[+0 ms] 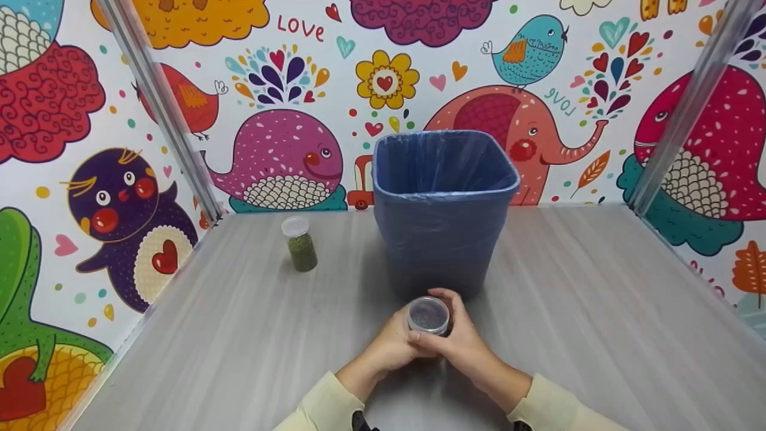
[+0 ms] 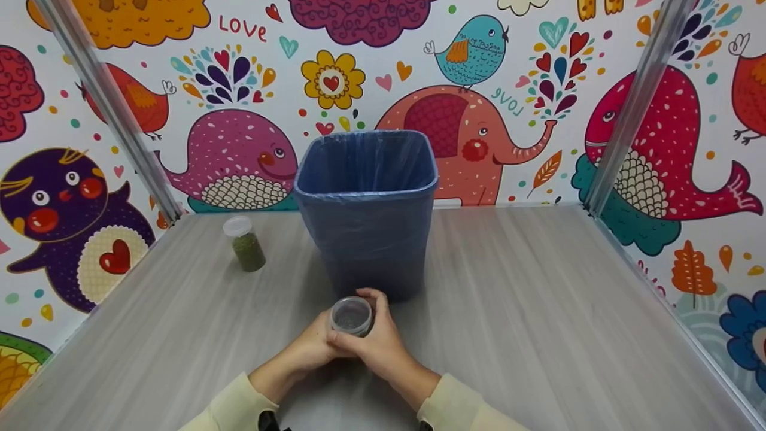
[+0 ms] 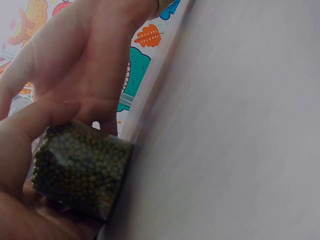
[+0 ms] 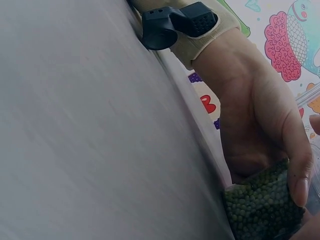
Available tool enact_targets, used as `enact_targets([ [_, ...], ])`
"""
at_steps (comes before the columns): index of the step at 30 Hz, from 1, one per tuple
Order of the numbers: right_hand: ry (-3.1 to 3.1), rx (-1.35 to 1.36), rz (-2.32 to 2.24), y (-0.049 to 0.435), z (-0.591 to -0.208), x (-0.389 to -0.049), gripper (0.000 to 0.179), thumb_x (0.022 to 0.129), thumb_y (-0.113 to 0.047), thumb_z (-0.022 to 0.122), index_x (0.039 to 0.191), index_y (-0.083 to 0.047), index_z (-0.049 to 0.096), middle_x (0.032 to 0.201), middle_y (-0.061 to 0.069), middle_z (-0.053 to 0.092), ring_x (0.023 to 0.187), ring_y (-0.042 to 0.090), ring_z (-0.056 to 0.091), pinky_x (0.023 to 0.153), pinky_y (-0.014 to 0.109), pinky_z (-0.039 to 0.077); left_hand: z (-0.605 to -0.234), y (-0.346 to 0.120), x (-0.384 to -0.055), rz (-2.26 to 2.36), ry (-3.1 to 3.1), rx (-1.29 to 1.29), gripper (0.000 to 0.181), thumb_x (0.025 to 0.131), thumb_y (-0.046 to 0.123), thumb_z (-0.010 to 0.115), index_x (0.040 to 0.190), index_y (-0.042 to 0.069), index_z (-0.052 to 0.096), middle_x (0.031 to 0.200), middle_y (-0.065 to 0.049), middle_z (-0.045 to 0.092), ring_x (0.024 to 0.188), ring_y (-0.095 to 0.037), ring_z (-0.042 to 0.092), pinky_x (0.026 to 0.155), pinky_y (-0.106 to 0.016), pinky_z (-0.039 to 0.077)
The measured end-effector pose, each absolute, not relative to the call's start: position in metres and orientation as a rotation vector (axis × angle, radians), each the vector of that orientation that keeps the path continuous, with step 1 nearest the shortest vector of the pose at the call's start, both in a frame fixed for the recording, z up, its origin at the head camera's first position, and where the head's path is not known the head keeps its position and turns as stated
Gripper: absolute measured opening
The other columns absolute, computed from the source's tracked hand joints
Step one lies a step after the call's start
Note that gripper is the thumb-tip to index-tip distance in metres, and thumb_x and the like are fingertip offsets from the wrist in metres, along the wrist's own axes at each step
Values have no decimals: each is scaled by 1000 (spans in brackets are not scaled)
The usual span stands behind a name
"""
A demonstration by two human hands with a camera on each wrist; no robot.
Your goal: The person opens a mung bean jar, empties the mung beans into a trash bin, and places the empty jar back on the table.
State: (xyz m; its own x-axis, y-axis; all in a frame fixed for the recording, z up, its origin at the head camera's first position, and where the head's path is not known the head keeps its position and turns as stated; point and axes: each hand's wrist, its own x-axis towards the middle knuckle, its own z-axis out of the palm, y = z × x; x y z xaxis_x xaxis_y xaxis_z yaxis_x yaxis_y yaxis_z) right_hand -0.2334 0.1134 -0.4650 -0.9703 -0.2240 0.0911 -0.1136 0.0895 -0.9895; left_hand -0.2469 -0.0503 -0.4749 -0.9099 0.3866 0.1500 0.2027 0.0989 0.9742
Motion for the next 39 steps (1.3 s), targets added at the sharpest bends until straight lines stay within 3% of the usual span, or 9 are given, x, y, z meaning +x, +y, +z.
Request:
enact_targets([
  [13,2249,-303,-2056,112,-466,-234,75,83,-20,90,139,-8,42,140,14,59,125,24,58,109,40,41,-475,-50,-246,1919,2226,566,82,72,-4,90,147,0,57,135,-11,67,121,-21,60,107,-38,46],
  [39,2259,-380,-1980,114,-465,-235,74,88,-20,87,151,-11,50,149,11,58,134,27,55,111,43,40,-475,-51,-248,1878,2253,595,81,73,-1,91,146,2,56,135,-9,67,122,-22,61,109,-41,46],
])
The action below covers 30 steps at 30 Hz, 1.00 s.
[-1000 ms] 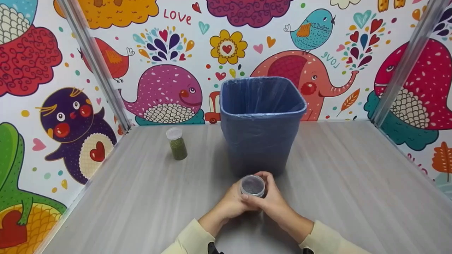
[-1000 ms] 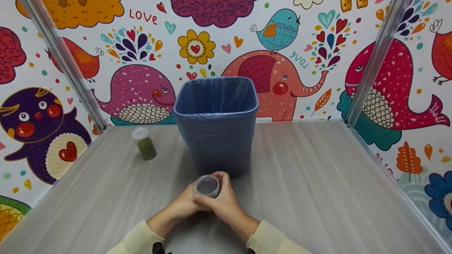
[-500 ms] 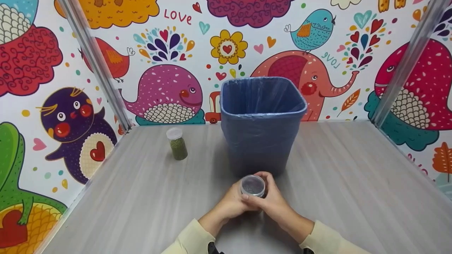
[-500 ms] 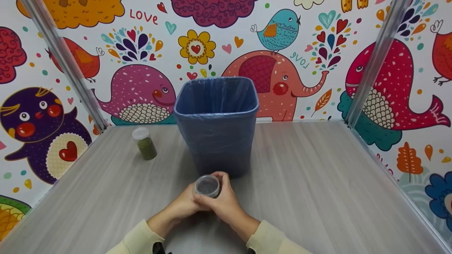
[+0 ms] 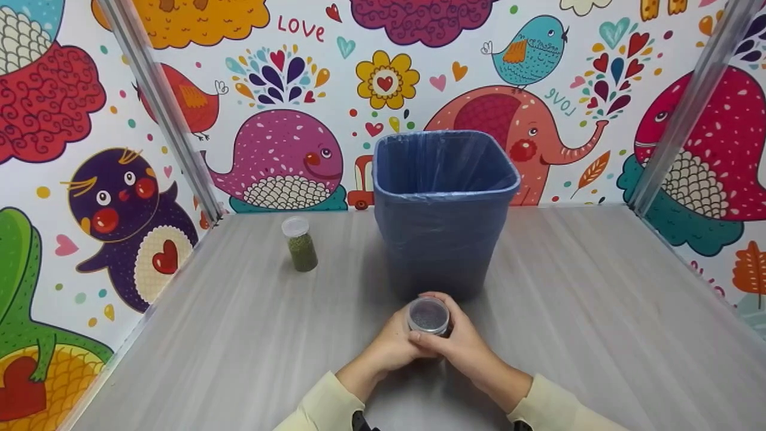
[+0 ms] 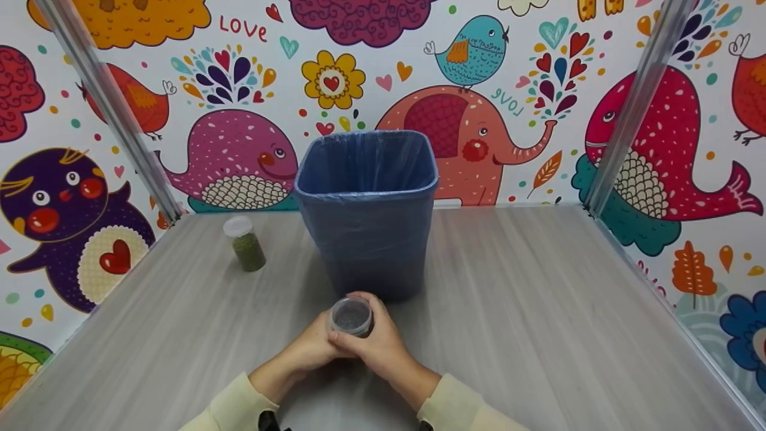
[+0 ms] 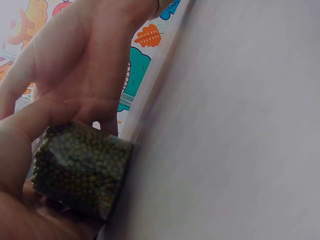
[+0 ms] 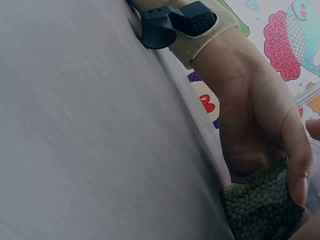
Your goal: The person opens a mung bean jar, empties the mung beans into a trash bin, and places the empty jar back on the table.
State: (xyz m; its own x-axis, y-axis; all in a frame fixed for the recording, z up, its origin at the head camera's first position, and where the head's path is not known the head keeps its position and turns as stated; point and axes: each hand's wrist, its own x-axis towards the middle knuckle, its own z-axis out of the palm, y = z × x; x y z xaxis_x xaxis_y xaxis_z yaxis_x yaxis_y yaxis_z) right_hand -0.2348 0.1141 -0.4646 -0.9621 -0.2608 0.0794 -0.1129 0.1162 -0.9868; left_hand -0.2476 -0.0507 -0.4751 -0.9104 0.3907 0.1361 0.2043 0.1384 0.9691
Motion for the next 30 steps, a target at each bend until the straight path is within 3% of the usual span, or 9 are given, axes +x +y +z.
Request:
enact_targets([
  [16,2271,-395,-1986,114,-465,-235,75,86,-20,88,151,-11,52,149,12,58,132,26,56,110,42,40,-474,-50,-246,1906,2239,586,83,72,-4,91,146,0,55,135,-10,67,124,-23,60,110,-41,45],
  [23,2262,-372,-1985,115,-464,-233,89,86,-22,89,158,-13,38,153,14,52,135,29,53,109,43,40,-475,-51,-248,1918,2217,601,83,73,-3,90,148,1,55,136,-9,67,124,-22,60,111,-41,44],
  [30,2271,-308,-2030,112,-465,-233,78,83,-20,90,143,-9,41,143,12,58,131,25,55,112,43,37,-475,-51,-248,1936,2187,609,83,74,-3,89,149,-1,54,138,-11,66,124,-21,60,111,-39,44],
])
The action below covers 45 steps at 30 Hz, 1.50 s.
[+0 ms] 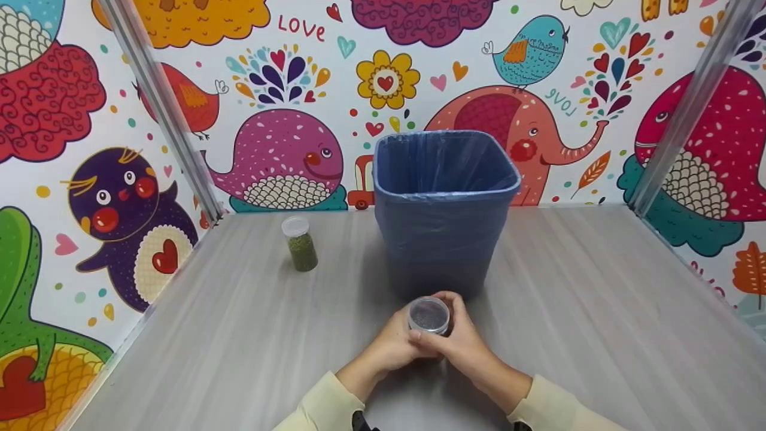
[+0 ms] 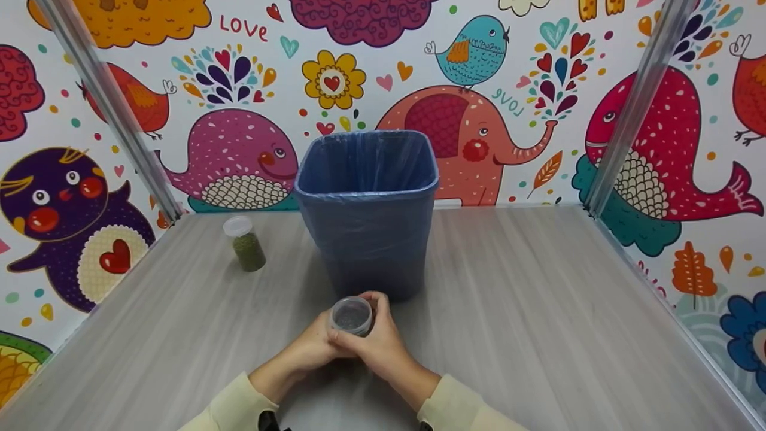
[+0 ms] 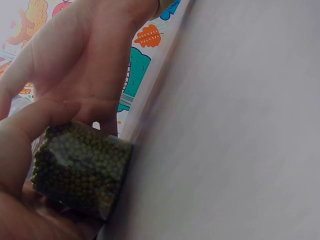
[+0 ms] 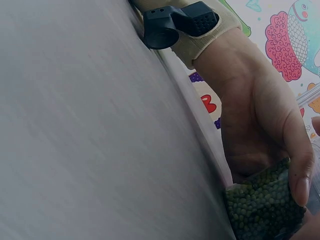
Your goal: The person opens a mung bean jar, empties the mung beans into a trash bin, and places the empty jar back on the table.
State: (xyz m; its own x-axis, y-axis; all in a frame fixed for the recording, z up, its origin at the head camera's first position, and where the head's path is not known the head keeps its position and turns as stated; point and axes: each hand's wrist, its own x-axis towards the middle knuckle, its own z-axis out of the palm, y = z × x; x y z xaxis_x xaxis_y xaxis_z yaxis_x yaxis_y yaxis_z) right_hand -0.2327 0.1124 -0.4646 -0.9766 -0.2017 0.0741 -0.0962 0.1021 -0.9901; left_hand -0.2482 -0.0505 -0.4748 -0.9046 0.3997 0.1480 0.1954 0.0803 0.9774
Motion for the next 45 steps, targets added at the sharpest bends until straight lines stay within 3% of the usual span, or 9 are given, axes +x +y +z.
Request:
enact_targets([
  [12,2252,-315,-2047,113,-465,-233,74,83,-20,89,140,-8,43,142,12,58,130,24,55,113,42,37,-476,-50,-249,1930,2200,584,83,73,-3,90,149,1,55,138,-10,66,123,-21,60,110,-39,44],
  [33,2266,-423,-2007,114,-466,-236,71,87,-18,87,149,-8,52,148,12,58,133,26,56,112,44,39,-476,-50,-248,1889,2261,608,82,72,-1,92,146,3,57,134,-9,68,123,-21,61,109,-37,45],
  [45,2297,-381,-2034,114,-467,-234,95,83,-19,92,160,-11,37,154,16,52,137,28,53,115,45,37,-474,-50,-247,1908,2254,620,82,72,-3,91,146,1,57,136,-11,67,126,-24,60,111,-40,44],
])
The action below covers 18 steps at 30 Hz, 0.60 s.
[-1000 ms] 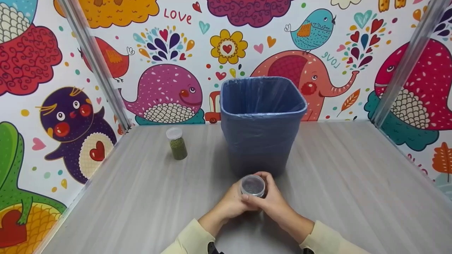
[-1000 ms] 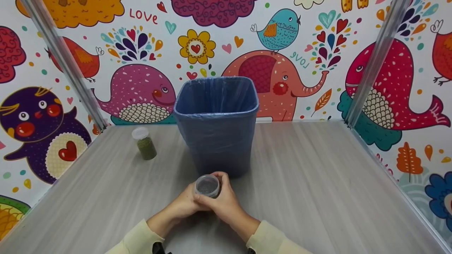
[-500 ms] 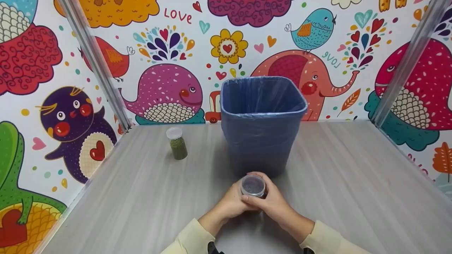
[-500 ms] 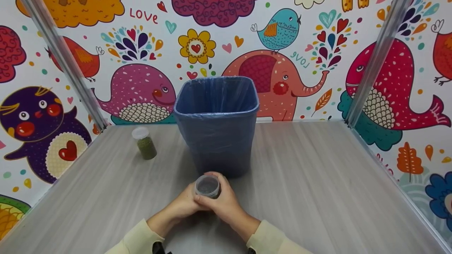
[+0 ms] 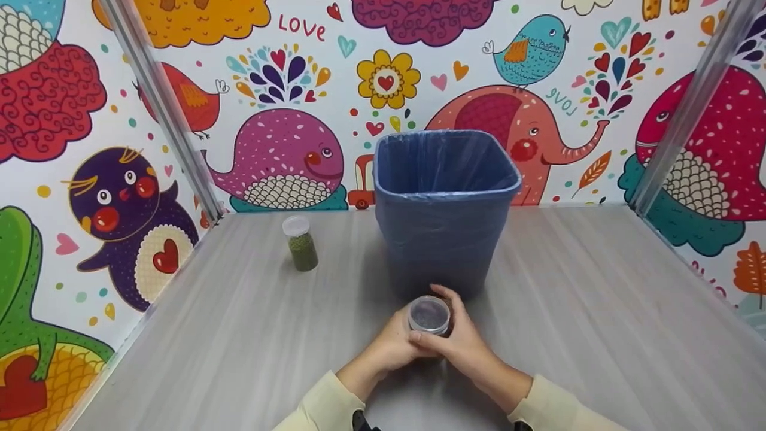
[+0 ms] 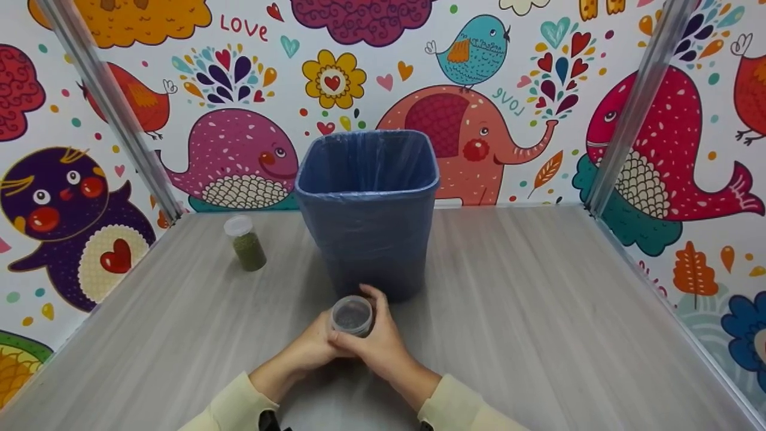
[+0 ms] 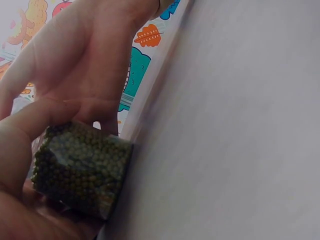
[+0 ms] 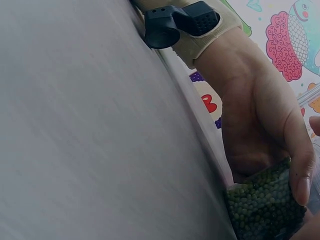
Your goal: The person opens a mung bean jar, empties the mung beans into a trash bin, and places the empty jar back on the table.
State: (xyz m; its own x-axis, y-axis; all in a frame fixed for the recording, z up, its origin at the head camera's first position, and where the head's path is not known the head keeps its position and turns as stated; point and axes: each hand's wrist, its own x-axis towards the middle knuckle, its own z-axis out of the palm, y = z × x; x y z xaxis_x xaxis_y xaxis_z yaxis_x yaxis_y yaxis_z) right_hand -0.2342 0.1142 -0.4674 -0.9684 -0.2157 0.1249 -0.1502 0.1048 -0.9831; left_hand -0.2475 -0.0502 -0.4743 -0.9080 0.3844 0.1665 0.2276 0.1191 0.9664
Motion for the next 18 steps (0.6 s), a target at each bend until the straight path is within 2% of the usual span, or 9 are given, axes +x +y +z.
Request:
enact_targets([
  [8,2264,-320,-2095,111,-469,-232,80,80,-14,91,142,-5,41,143,14,59,128,25,56,111,41,40,-476,-50,-247,1937,2194,609,82,72,-4,89,147,0,56,136,-10,67,122,-21,60,110,-39,45],
  [18,2251,-313,-2094,112,-467,-233,77,82,-16,90,139,-4,40,139,16,59,127,25,56,111,41,40,-475,-50,-247,1928,2214,604,84,72,-6,89,149,0,55,138,-12,66,125,-23,60,110,-40,45],
])
